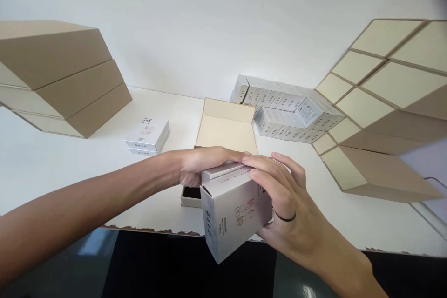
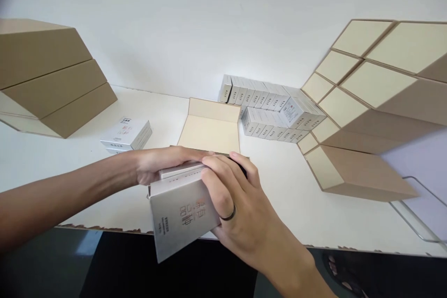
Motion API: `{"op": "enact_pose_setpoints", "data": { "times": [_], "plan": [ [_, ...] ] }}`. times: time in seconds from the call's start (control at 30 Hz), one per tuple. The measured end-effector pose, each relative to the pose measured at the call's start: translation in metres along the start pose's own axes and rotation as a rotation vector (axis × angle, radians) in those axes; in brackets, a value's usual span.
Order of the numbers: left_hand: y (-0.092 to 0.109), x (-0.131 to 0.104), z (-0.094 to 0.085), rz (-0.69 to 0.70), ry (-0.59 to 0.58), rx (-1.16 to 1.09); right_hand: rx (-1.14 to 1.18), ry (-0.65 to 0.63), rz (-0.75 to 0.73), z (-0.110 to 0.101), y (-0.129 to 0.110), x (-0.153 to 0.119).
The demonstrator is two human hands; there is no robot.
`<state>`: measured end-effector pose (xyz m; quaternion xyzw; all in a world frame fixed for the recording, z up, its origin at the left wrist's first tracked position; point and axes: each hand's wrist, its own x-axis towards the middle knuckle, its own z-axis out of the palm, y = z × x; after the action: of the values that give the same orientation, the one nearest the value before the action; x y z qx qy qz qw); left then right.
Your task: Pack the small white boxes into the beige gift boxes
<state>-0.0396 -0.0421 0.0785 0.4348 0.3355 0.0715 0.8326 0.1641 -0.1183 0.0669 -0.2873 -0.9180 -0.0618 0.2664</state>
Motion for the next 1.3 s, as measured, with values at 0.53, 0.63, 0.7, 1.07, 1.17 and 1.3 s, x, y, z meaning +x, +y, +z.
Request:
{"op": "enact_pose_setpoints", "data": {
  "times": [0.53, 0.63, 0.7, 1.07, 1.17, 1.3],
  "plan": [
    [-0.058, -0.085, -0.066, 0.442, 0.719, 0.725, 0.24, -0.46, 0.626, 0.01, 0.042, 0.027],
    [-0.08, -0.08, -0.079, 0.397, 0.566, 0.823, 0.301, -0.506, 0.535, 0.023, 0.031, 0.052],
    [-0.088, -0.073, -0.083, 0.418, 0.497, 0.865, 0.309, -0.499, 0.511, 0.026, 0.03, 0.056],
    [-0.088, -0.046, -0.083, 0.539, 0.401, 0.851, 0.219, -0.622, 0.704, 0.012, 0.058, 0.021],
    [-0.087, -0.044, -0.08, 0.502, 0.407, 0.828, 0.295, -0.64, 0.613, 0.024, 0.047, 0.029],
    [-0.09, -0.043, -0.078, 0.506, 0.42, 0.821, 0.254, -0.616, 0.657, 0.027, 0.039, 0.029]
  ]
}}
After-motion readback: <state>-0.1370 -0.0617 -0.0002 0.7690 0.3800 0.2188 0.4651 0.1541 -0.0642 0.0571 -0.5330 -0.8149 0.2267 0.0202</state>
